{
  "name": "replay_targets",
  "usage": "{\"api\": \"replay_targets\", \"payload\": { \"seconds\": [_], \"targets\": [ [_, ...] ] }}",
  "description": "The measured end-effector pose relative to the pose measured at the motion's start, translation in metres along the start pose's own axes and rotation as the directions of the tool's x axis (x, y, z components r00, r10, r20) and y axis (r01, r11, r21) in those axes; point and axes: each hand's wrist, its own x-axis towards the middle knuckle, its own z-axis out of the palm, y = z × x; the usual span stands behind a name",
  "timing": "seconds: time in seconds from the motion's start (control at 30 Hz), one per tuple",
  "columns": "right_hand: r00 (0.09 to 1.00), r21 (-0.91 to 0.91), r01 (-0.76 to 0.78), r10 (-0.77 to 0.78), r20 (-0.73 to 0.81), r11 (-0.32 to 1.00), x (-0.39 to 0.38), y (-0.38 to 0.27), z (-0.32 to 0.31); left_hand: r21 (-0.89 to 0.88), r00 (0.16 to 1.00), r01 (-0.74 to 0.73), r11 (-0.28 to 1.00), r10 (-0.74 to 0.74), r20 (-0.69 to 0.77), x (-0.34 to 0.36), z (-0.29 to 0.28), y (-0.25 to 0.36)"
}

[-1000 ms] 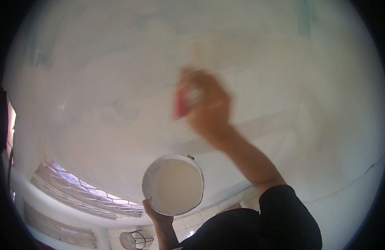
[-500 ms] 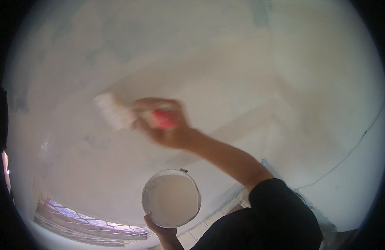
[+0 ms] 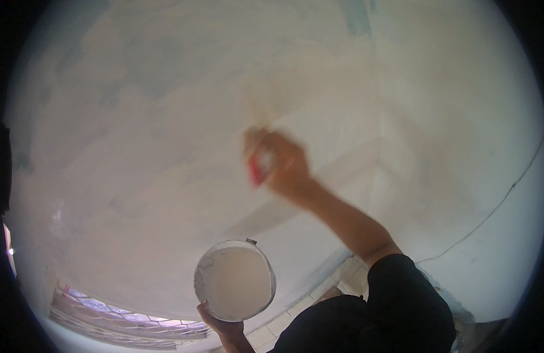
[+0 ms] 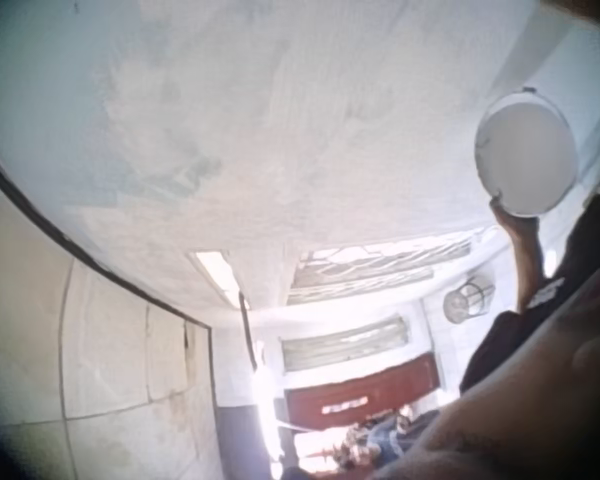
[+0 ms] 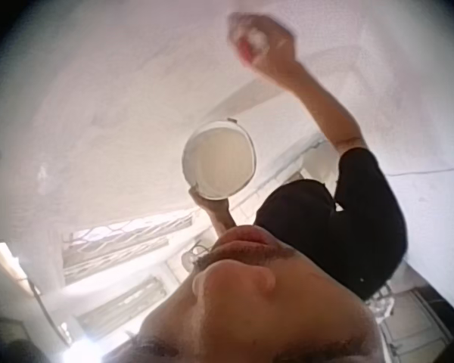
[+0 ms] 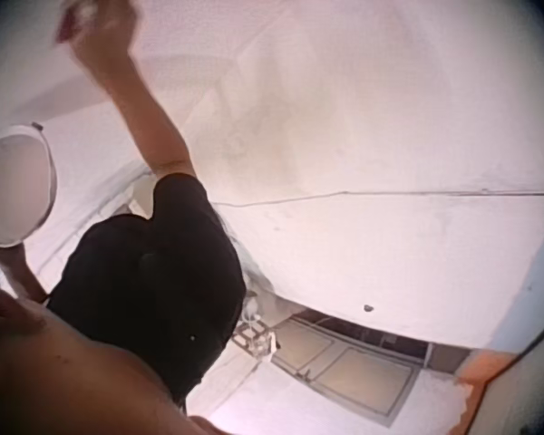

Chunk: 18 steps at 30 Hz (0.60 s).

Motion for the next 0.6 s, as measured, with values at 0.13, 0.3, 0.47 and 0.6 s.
{"api": "replay_targets", "payload": {
  "seconds": [0.13, 0.3, 0.47, 0.6],
  "targets": [
    [0.925, 0.372, 0.013, -0.152, 0.347, 0.928, -0.038, -0.076, 0.045, 0.026, 0.998, 0.049, 0.998, -0.049, 0.035, 0.003, 0.012, -0.003],
    [0.798, 0.589, -0.138, -0.262, 0.542, 0.796, -0.034, -0.081, 0.075, 0.006, 0.996, 0.067, 0.998, -0.067, 0.061, 0.003, 0.009, -0.008],
    [0.974, 0.241, 0.138, -0.176, 0.144, 0.961, -0.056, 0.003, 0.024, 0.163, 0.998, -0.06, 0.985, 0.056, 0.031, 0.002, 0.015, -0.013],
    [0.992, -0.354, -0.061, 0.017, -0.125, 0.933, -0.061, 0.039, -0.056, 0.002, 1.0, 0.01, 1.0, -0.009, -0.024, 0.014, -0.02, -0.025]
  ]
}}
